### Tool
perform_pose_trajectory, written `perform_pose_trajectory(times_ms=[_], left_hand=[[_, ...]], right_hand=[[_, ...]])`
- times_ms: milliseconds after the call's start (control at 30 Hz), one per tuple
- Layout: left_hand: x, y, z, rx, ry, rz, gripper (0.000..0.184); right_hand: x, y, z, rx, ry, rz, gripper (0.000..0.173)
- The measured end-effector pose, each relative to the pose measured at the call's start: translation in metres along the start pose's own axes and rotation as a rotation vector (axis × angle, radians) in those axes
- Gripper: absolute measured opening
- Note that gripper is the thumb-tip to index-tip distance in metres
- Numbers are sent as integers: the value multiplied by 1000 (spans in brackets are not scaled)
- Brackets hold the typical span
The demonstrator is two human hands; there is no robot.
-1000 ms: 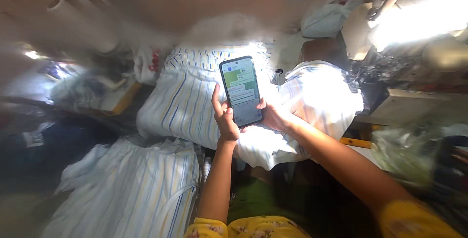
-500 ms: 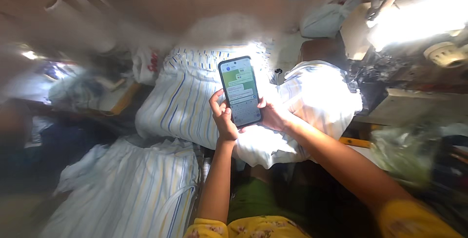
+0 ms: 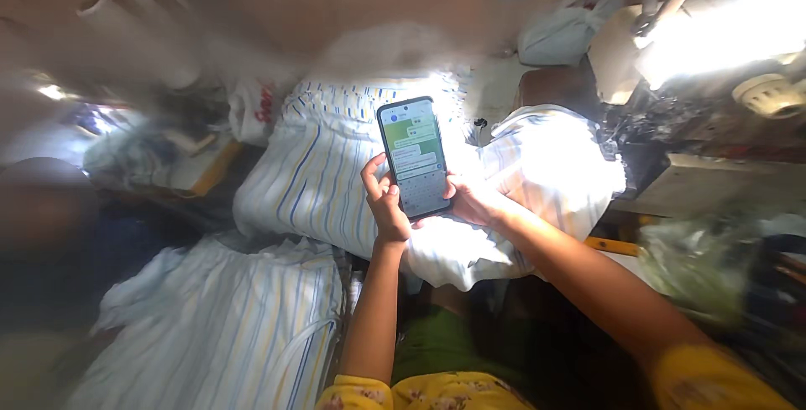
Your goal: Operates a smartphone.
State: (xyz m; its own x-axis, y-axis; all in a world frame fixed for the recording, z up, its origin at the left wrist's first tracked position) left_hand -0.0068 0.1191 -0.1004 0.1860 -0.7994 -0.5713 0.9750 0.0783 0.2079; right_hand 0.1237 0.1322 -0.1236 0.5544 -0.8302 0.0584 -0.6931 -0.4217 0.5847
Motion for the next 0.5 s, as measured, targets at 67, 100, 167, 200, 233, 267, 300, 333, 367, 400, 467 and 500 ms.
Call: perform_pose_trajectory(times_ms=[67, 100, 167, 200, 233, 267, 300, 333, 367, 400, 467, 500], left_hand=[[0, 0, -1, -2, -5, -1, 48], [0, 0, -1, 1, -8, -4, 48], [0, 0, -1, 15, -16, -17, 50], [0, 1, 0, 18, -21, -22, 50], [-1, 2, 0, 16, -20, -32, 50], [-1, 3, 0, 13, -16, -42, 51], [0, 4, 0, 14, -15, -48, 52], [0, 4, 0, 19, -24, -48, 53], [1, 4, 0, 24, -24, -52, 52], [1, 5, 1, 19, -12, -61, 50], [1, 5, 1, 7, -9, -67, 48], [2, 6, 1, -3, -20, -62, 50]], right_hand=[[-1, 0, 1, -5, 0, -5, 48], [-1, 0, 1, -13, 8, -15, 49], [1, 1, 0, 0, 13, 41, 44], [2, 2, -1, 21, -2, 56, 40], [2, 3, -2, 32, -17, 56, 35], [2, 4, -2, 40, -30, 40, 31], [2, 4, -2, 40, -43, 32, 28], [2, 5, -2, 49, -48, 29, 27], [2, 5, -2, 58, -53, 33, 27], [2, 5, -2, 61, -58, 41, 28], [3, 6, -2, 74, -62, 69, 29], [3, 7, -2, 84, -59, 85, 29]])
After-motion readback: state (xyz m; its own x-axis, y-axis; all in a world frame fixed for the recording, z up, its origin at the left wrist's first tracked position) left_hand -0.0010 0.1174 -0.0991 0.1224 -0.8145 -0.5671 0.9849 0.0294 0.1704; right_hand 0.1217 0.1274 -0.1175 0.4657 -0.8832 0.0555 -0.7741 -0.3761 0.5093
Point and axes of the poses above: each hand's wrist, its own x-axis away from the middle knuckle, its own y-axis out of the palm, z = x × y, the point moved 7 cm from there along -x, towards the middle knuckle, and after that the axes turned 3 degrees about x, right-handed, at the moved point
